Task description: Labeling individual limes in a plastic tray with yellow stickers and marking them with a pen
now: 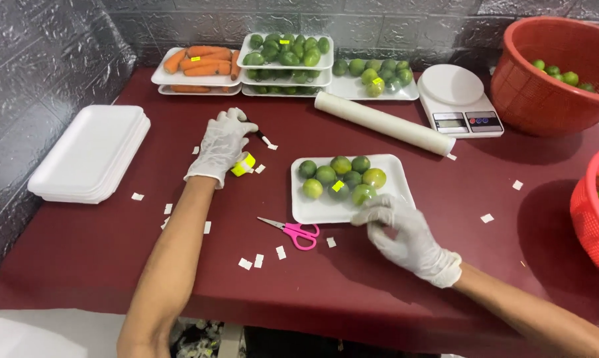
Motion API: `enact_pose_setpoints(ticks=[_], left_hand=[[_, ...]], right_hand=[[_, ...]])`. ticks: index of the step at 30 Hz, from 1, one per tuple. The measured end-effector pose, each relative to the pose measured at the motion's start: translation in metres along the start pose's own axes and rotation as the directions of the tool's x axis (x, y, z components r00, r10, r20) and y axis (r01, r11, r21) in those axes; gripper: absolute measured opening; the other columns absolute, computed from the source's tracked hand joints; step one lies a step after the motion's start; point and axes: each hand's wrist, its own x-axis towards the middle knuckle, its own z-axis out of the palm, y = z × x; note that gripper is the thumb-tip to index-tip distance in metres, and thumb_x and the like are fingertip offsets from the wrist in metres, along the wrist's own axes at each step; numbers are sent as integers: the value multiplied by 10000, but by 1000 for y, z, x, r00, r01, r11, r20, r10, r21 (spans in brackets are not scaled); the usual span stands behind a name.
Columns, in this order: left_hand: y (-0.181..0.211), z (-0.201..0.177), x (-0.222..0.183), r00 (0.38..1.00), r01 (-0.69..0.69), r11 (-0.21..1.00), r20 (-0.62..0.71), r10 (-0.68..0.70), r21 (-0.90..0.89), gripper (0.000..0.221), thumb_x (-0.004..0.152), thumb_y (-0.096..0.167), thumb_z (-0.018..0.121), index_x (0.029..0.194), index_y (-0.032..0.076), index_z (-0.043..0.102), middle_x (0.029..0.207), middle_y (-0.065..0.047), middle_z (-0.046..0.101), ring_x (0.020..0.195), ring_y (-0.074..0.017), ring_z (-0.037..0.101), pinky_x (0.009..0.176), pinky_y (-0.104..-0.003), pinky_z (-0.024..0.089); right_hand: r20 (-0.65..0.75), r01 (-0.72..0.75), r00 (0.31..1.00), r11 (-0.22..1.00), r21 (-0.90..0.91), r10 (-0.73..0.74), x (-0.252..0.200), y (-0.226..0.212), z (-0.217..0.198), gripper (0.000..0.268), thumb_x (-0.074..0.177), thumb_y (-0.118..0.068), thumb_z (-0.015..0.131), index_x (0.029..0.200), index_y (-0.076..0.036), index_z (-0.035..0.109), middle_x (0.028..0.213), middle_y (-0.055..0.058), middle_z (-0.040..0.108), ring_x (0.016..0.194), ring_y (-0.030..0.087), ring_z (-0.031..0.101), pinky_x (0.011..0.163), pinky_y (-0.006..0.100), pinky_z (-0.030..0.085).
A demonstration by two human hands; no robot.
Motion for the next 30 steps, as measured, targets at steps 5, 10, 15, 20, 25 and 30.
enact_pose_setpoints(ticks=[5,10,15,20,25,30], left_hand=[[6,-3,4,995,-87,996,-38,87,16,810,633,218,953,1344,417,619,1392,33,461,1233,-307,541,898,-463,520],[-10,18,11,947,-152,988,-283,155,31,182,834,314,823,973,348,711,1271,83,557,1214,-203,568,902,-402,484],[61,-99,-35,832,-445,809,-510,217,-383,114,1045,232,646,1157,255,650,892,-4,707,846,-275,702,801,-395,548],[151,-126,-78,566,-728,673,-667,485,-129,113,1047,276,611,1092,172,609,879,-54,615,763,-308,630,630,-403,545],[150,-86,-80,570,-734,674,-616,544,-83,339,1034,236,559,1372,235,566,1068,47,579,885,-217,646,673,-343,584],[150,-119,-89,647,-675,728,-571,505,-122,388,1017,305,598,1403,323,571,1116,77,571,857,-186,684,702,-322,606]], right_hand=[[-79,-48,996,986,-162,35,29,-24,-23,290,807,53,679,915,-189,798,932,16,740,776,206,721,782,329,568],[-10,-165,986,961,-221,167,48,-30,-23,283,837,-6,699,1057,-170,764,907,16,703,761,176,668,774,363,548],[116,-162,971,936,-311,207,61,-8,-16,580,876,-259,771,1426,-219,593,988,3,700,898,218,658,836,400,556],[158,52,987,969,-242,-14,75,-16,1,806,958,-443,629,1589,-31,343,960,141,752,851,330,737,796,457,581],[162,85,986,971,-224,-49,71,-32,4,737,1011,-518,328,1562,-36,412,876,63,742,789,243,738,775,343,590],[142,107,986,979,-172,-82,74,-30,3,788,1050,-615,166,1593,-83,374,833,-5,732,744,179,729,724,296,589]])
